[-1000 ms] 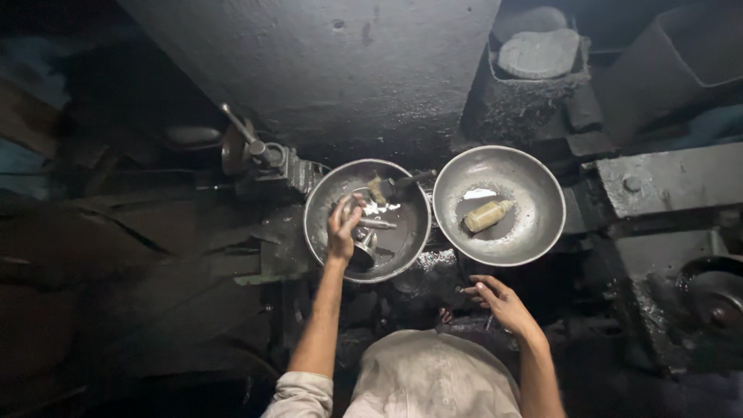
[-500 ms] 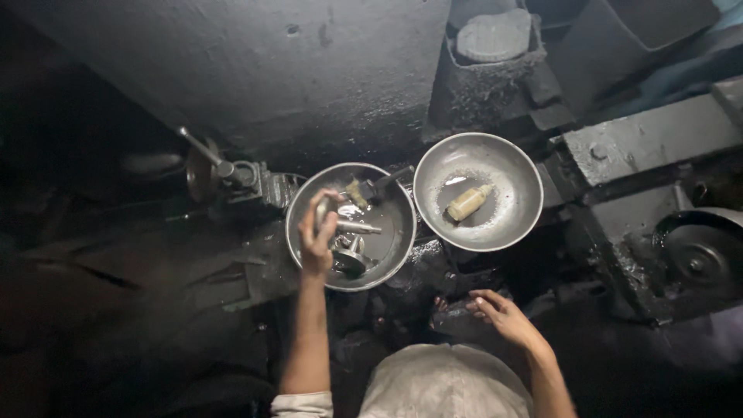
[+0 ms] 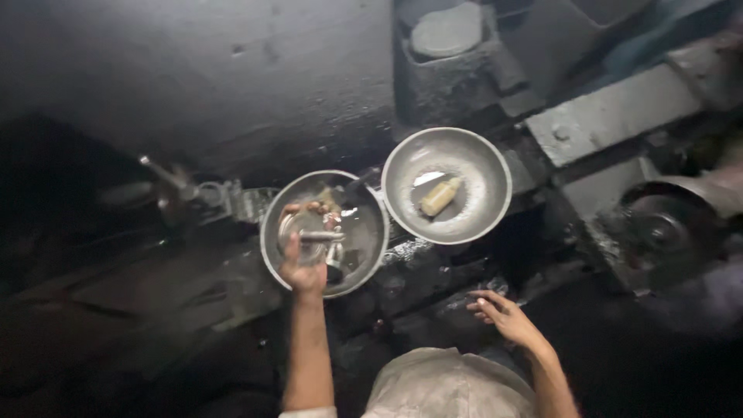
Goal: The person holds a small metal part against a rotating grinding wheel to smooth its surface. They repeatedly dip the part into a liquid-filled bowl, likely for cooling or lubrication, and continue grinding different edges. The person handles multiple small metal components one at a time.
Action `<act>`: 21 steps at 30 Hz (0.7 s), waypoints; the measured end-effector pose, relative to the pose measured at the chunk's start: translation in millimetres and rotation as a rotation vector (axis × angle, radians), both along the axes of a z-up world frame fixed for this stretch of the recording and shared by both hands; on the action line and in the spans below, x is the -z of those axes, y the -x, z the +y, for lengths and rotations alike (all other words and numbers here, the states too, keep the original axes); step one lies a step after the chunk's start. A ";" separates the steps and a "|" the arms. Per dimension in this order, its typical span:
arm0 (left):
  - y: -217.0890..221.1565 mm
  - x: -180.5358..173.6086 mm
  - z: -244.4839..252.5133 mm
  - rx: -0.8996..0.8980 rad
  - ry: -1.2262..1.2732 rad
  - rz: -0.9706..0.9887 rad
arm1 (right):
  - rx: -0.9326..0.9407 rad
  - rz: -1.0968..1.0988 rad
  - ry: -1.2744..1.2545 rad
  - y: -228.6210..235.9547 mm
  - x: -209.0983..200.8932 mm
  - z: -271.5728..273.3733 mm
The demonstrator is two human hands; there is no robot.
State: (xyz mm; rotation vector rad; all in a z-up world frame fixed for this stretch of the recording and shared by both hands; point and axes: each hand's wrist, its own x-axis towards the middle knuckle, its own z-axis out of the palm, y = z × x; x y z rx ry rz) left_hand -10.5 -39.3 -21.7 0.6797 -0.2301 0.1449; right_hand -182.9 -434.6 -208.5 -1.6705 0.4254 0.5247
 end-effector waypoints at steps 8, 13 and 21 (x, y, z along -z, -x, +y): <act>65.4 -1.1 -159.6 0.602 0.462 0.437 | 0.017 -0.142 -0.066 8.8 -26.0 -68.9; 105.4 62.1 -297.8 0.628 0.241 0.674 | 0.111 -0.256 0.024 38.4 -52.2 -146.3; 146.5 157.4 -442.9 0.532 -0.665 0.858 | 0.038 -0.702 0.490 86.5 -127.8 -228.9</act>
